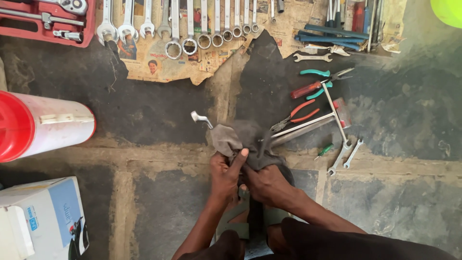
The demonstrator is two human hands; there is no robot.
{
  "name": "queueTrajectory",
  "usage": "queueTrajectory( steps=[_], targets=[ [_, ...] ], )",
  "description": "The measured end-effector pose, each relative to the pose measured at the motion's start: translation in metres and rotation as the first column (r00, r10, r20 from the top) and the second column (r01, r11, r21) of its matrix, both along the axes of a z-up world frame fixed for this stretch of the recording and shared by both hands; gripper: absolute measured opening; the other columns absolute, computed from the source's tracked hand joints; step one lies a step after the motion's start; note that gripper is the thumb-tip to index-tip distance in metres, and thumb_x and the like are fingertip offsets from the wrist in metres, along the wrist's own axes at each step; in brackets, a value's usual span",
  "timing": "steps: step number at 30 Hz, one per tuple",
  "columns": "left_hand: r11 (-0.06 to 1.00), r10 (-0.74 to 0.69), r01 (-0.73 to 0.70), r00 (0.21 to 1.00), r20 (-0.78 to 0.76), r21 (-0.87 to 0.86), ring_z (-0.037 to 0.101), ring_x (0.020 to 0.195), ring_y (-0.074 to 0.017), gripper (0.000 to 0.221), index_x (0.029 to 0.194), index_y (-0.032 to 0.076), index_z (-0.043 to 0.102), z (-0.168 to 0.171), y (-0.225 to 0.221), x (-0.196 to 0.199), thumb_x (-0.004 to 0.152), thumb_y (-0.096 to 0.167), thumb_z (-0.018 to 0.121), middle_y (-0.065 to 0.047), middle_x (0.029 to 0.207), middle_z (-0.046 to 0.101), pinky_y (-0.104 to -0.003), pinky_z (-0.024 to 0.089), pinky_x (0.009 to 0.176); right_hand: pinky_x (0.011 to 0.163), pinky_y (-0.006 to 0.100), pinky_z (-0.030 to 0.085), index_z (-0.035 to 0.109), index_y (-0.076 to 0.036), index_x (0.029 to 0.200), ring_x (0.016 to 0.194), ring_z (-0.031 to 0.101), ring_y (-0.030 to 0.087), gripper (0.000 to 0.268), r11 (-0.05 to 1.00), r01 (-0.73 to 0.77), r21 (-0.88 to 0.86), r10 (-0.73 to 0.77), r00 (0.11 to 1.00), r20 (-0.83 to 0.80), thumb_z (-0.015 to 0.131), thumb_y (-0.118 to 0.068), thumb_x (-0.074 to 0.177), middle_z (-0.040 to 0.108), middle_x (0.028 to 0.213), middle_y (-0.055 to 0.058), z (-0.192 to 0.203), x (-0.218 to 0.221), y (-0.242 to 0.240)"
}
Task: Cleaning various wrenches and mechanical tools with a cloth.
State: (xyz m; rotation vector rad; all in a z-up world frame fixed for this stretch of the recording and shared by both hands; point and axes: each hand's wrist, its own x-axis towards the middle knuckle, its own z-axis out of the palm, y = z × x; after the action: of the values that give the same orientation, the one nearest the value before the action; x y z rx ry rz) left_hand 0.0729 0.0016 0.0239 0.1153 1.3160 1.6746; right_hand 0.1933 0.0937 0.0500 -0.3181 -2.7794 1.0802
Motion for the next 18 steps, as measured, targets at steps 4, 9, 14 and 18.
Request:
queueTrajectory(
  steps=[4,9,14,18],
  targets=[
    [0.986,0.014,-0.039,0.989,-0.148,-0.165,0.046,0.058,-0.0119,0.031,0.089,-0.002,0.063,-0.018,-0.006,0.006,0.103,0.023,0.073,-0.002,0.07,0.054,-0.026,0.036,0.048,0.068,0.05,0.053,0.055,-0.001,0.134,0.08,0.067,0.041,0.05,0.998,-0.027,-0.051,0.031,0.997,0.069,0.07,-0.007,0.087,0.07,0.094,0.023,-0.006,0.003,-0.003],
    [0.984,0.099,-0.119,0.983,-0.155,-0.129,0.057,0.067,-0.0085,0.029,0.09,0.003,0.066,0.023,0.004,-0.016,0.101,0.03,0.065,0.001,0.078,0.063,-0.023,0.047,0.058,0.063,0.047,0.054,0.051,0.0,0.143,0.073,0.069,0.037,0.057,0.994,-0.041,-0.097,0.062,0.973,0.222,0.068,-0.008,0.09,0.07,0.087,0.021,0.007,-0.007,-0.002],
    [0.954,0.26,-0.254,0.965,0.021,-0.159,0.066,0.073,-0.0108,0.026,0.095,0.007,0.067,0.008,-0.009,-0.03,0.097,0.033,0.063,-0.001,0.086,0.069,-0.027,0.057,0.066,0.062,0.047,0.054,0.035,0.006,0.152,0.067,0.067,0.034,0.078,0.99,-0.116,0.075,0.109,0.99,0.091,0.074,-0.015,0.087,0.073,0.084,0.016,0.002,-0.002,-0.004],
    [0.938,0.346,-0.347,0.937,0.039,0.011,0.058,0.075,-0.0119,0.027,0.099,0.003,0.064,-0.037,-0.036,-0.02,0.102,0.028,0.074,-0.001,0.088,0.062,-0.03,0.051,0.066,0.067,0.047,0.055,0.032,0.003,0.148,0.078,0.069,0.039,0.079,0.998,0.023,-0.061,-0.009,0.975,0.223,0.076,-0.013,0.084,0.072,0.084,0.016,-0.007,0.004,-0.005]
  ],
)
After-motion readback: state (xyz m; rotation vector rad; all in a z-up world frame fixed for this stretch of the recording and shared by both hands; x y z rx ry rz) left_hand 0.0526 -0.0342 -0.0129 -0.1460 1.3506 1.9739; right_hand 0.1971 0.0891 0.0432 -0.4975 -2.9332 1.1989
